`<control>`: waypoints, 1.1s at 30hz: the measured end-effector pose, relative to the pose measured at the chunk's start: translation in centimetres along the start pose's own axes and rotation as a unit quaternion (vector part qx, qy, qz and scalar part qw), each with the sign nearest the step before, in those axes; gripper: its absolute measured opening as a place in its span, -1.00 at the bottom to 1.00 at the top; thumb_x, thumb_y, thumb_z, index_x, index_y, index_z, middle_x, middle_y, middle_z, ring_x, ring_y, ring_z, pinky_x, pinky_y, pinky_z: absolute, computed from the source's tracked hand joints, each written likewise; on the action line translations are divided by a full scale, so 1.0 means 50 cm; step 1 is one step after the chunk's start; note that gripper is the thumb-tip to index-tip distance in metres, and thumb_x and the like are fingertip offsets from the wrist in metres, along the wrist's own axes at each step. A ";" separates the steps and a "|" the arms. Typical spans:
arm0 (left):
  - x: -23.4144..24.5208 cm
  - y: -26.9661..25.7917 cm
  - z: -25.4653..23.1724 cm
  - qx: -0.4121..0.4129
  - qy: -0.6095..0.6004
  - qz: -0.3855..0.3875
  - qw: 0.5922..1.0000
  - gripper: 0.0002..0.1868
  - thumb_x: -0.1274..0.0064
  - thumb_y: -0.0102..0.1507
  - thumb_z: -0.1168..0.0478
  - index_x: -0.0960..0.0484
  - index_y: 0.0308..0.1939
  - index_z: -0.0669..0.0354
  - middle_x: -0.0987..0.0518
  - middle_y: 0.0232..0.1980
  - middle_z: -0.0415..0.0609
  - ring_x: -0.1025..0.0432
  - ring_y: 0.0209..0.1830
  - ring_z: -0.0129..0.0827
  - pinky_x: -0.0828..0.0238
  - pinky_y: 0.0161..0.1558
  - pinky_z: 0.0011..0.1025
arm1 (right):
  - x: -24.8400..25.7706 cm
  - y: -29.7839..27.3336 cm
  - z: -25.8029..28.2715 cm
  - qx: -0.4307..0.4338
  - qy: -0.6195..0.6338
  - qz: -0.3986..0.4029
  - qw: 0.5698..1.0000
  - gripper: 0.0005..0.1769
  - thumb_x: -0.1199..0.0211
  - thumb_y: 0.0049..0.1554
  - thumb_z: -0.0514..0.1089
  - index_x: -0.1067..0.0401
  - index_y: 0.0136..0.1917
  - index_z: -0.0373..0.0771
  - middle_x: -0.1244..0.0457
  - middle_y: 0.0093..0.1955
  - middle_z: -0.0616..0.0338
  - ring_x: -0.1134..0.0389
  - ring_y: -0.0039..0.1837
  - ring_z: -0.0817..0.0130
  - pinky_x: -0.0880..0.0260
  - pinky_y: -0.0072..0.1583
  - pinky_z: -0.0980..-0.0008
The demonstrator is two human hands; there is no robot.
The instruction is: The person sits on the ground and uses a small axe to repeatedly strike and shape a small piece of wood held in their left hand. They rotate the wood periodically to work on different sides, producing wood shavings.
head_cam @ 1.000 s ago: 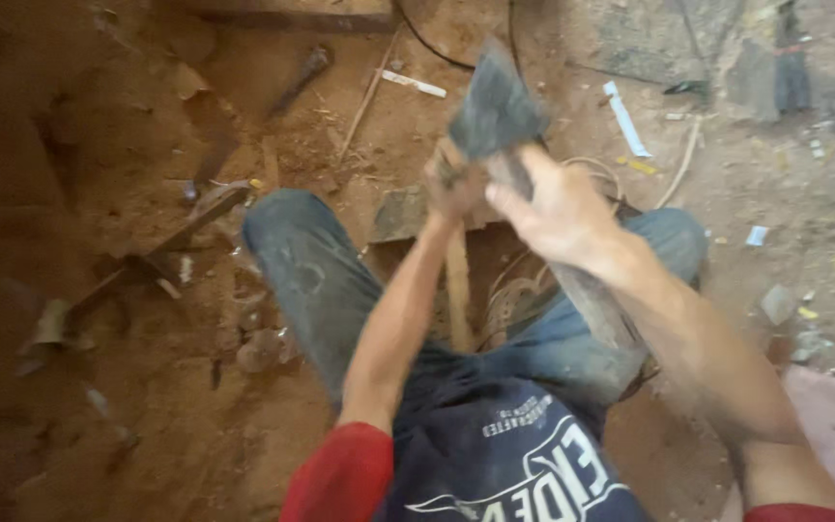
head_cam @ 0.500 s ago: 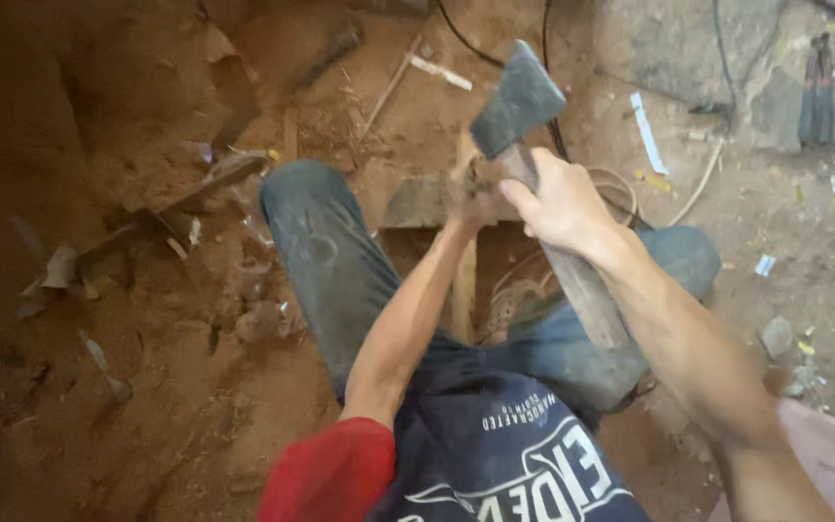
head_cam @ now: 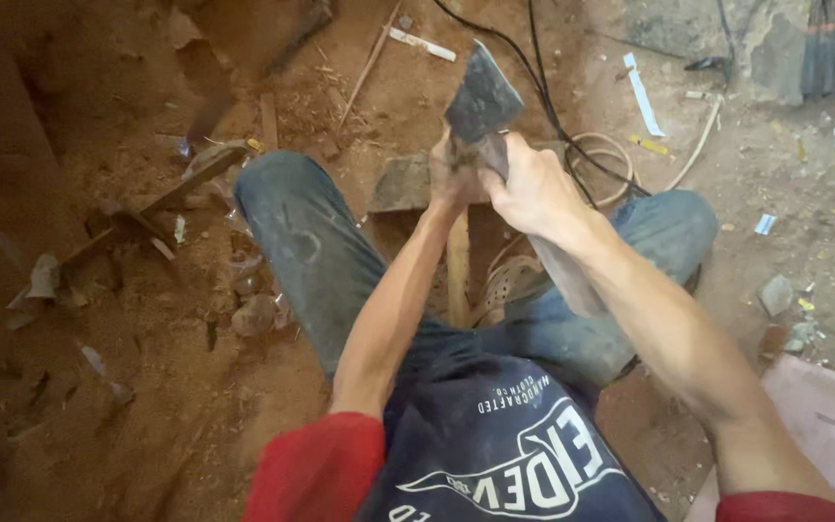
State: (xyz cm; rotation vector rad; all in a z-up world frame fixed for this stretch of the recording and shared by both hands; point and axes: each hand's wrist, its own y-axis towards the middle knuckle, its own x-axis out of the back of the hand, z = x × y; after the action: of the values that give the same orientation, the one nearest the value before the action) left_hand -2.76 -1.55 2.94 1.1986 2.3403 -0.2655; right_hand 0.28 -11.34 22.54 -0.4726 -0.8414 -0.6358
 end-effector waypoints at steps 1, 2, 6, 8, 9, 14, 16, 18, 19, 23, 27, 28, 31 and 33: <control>0.002 0.014 -0.009 -0.019 0.007 0.004 1.000 -0.49 -0.30 0.18 0.24 -0.53 0.20 0.03 -0.60 0.01 -0.37 -0.47 0.00 -0.62 -0.43 0.06 -0.55 | 0.012 0.002 -0.003 0.026 0.005 0.004 1.000 -0.55 -0.27 0.16 -0.05 -0.39 0.20 -0.43 -0.36 -0.11 -0.40 -0.40 -0.04 -0.30 -0.40 -0.01 -0.09; 0.006 0.038 -0.014 -0.038 0.015 0.007 0.999 -0.41 -0.31 0.15 0.20 -0.50 0.26 -0.01 -0.57 0.03 -0.42 -0.45 0.02 -0.66 -0.40 0.08 -0.59 | 0.035 0.006 0.002 0.051 0.010 0.008 0.999 -0.55 -0.30 0.15 -0.04 -0.42 0.17 -0.42 -0.37 -0.09 -0.37 -0.41 -0.03 -0.30 -0.40 -0.01 -0.08; 0.025 0.101 0.043 0.058 0.186 -0.018 0.981 -0.78 -0.41 0.19 0.29 -0.64 -0.22 0.24 -0.59 -0.28 -0.21 -0.46 -0.27 -0.43 -0.51 -0.19 -0.36 | 0.178 -0.015 0.070 0.177 -0.116 -0.172 0.962 -0.62 -0.28 0.27 -0.03 -0.34 0.12 -0.40 -0.36 -0.11 -0.27 -0.45 -0.09 -0.14 -0.48 -0.06 0.04; 0.038 0.099 0.090 0.145 -0.012 0.000 0.989 -0.85 -0.33 0.19 0.32 -0.65 -0.25 0.23 -0.60 -0.28 -0.25 -0.48 -0.29 -0.43 -0.56 -0.22 -0.32 | 0.225 -0.024 0.091 0.032 0.105 -0.143 0.984 -0.57 -0.16 0.32 0.02 -0.31 0.20 -0.42 -0.37 -0.20 0.02 -0.46 -0.25 0.21 -0.49 -0.22 0.21; 0.047 0.116 0.104 0.101 0.037 0.006 0.994 -0.85 -0.32 0.21 0.34 -0.65 -0.22 0.23 -0.60 -0.25 -0.26 -0.48 -0.26 -0.46 -0.54 -0.19 -0.36 | 0.216 -0.009 0.100 0.061 0.145 -0.199 0.967 -0.60 -0.16 0.32 -0.01 -0.31 0.17 -0.42 -0.35 -0.24 0.01 -0.44 -0.28 0.19 -0.48 -0.24 0.19; 0.089 0.043 0.166 -0.073 0.022 0.048 0.996 -0.80 -0.10 0.32 0.47 -0.61 -0.01 0.18 -0.57 -0.09 -0.28 -0.42 -0.09 -0.54 -0.44 -0.03 -0.47 | 0.039 0.026 0.057 0.019 0.024 -0.073 0.997 -0.58 -0.24 0.18 -0.09 -0.35 0.19 -0.42 -0.33 -0.26 -0.33 -0.41 -0.19 -0.22 -0.42 -0.11 -0.06; 0.086 0.019 0.180 -0.062 0.119 0.036 0.990 -0.63 -0.16 0.20 0.51 -0.58 0.07 0.22 -0.59 0.01 -0.21 -0.45 0.01 -0.48 -0.43 0.05 -0.42 | 0.017 0.012 0.025 -0.003 -0.040 0.014 0.999 -0.54 -0.29 0.12 -0.07 -0.38 0.19 -0.41 -0.34 -0.20 -0.45 -0.40 -0.11 -0.37 -0.41 -0.04 -0.14; 0.084 0.083 0.184 -0.092 0.159 0.023 0.983 -0.55 -0.22 0.14 0.50 -0.57 0.10 0.20 -0.59 0.01 -0.19 -0.46 0.01 -0.47 -0.46 0.02 -0.40 | 0.043 0.029 0.009 0.029 -0.034 0.026 0.999 -0.53 -0.35 0.12 -0.01 -0.39 0.14 -0.39 -0.34 -0.15 -0.45 -0.40 -0.07 -0.42 -0.40 -0.02 -0.16; 0.086 0.072 0.188 -0.098 0.152 0.017 0.983 -0.55 -0.24 0.13 0.47 -0.57 0.09 0.17 -0.59 -0.04 -0.21 -0.46 -0.05 -0.49 -0.50 -0.05 -0.41 | 0.054 0.010 0.005 0.009 -0.030 0.009 0.999 -0.52 -0.33 0.14 0.01 -0.38 0.16 -0.40 -0.34 -0.15 -0.43 -0.41 -0.09 -0.36 -0.43 -0.04 -0.11; 0.080 0.097 0.175 0.031 0.026 0.026 0.999 -0.71 -0.34 0.26 0.39 -0.64 0.03 0.24 -0.67 -0.08 -0.08 -0.53 -0.12 -0.38 -0.62 -0.07 -0.26 | 0.110 -0.007 0.011 0.043 0.071 -0.124 0.989 -0.58 -0.28 0.28 0.01 -0.37 0.19 -0.39 -0.38 -0.11 -0.23 -0.48 -0.13 -0.09 -0.47 -0.07 0.04; 0.077 0.065 0.092 0.020 0.201 0.032 0.979 -0.63 -0.33 0.14 0.32 -0.64 0.02 0.16 -0.71 -0.11 -0.15 -0.58 -0.14 -0.49 -0.62 -0.08 -0.40 | 0.042 0.034 0.022 -0.147 -0.027 0.020 0.989 -0.57 -0.08 0.36 0.06 -0.50 -0.03 -0.37 -0.37 -0.29 -0.19 -0.39 -0.30 -0.07 -0.36 -0.22 -0.04; 0.073 0.037 0.078 -0.002 0.211 0.031 0.977 -0.64 -0.31 0.14 0.33 -0.65 0.01 0.18 -0.72 -0.12 -0.14 -0.57 -0.15 -0.49 -0.58 -0.09 -0.40 | 0.016 0.029 0.014 -0.047 -0.040 -0.012 0.998 -0.65 -0.20 0.28 0.00 -0.48 0.08 -0.36 -0.36 -0.27 -0.20 -0.40 -0.24 -0.08 -0.39 -0.18 0.02; 0.049 0.029 0.064 -0.093 0.222 0.005 0.971 -0.68 -0.32 0.10 0.32 -0.64 -0.08 0.21 -0.68 -0.20 -0.13 -0.50 -0.22 -0.52 -0.51 -0.17 -0.42 | -0.006 0.018 -0.035 0.092 -0.028 -0.035 0.995 -0.65 -0.32 0.22 -0.04 -0.48 0.17 -0.31 -0.37 -0.19 -0.14 -0.41 -0.15 0.02 -0.43 -0.12 0.16; 0.038 0.058 0.084 -0.086 0.203 -0.026 0.975 -0.74 -0.31 0.09 0.31 -0.63 -0.17 0.24 -0.64 -0.28 -0.14 -0.47 -0.30 -0.51 -0.47 -0.24 -0.41 | -0.015 -0.009 -0.061 0.005 0.038 0.000 0.999 -0.65 -0.30 0.20 -0.04 -0.46 0.16 -0.28 -0.38 -0.23 -0.06 -0.43 -0.21 0.15 -0.43 -0.16 0.23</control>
State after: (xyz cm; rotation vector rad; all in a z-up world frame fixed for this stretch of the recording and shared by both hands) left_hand 0.05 -0.09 -1.48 1.1941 2.6778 0.1827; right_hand 1.24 -13.30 20.22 -0.4371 -0.7727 -0.6459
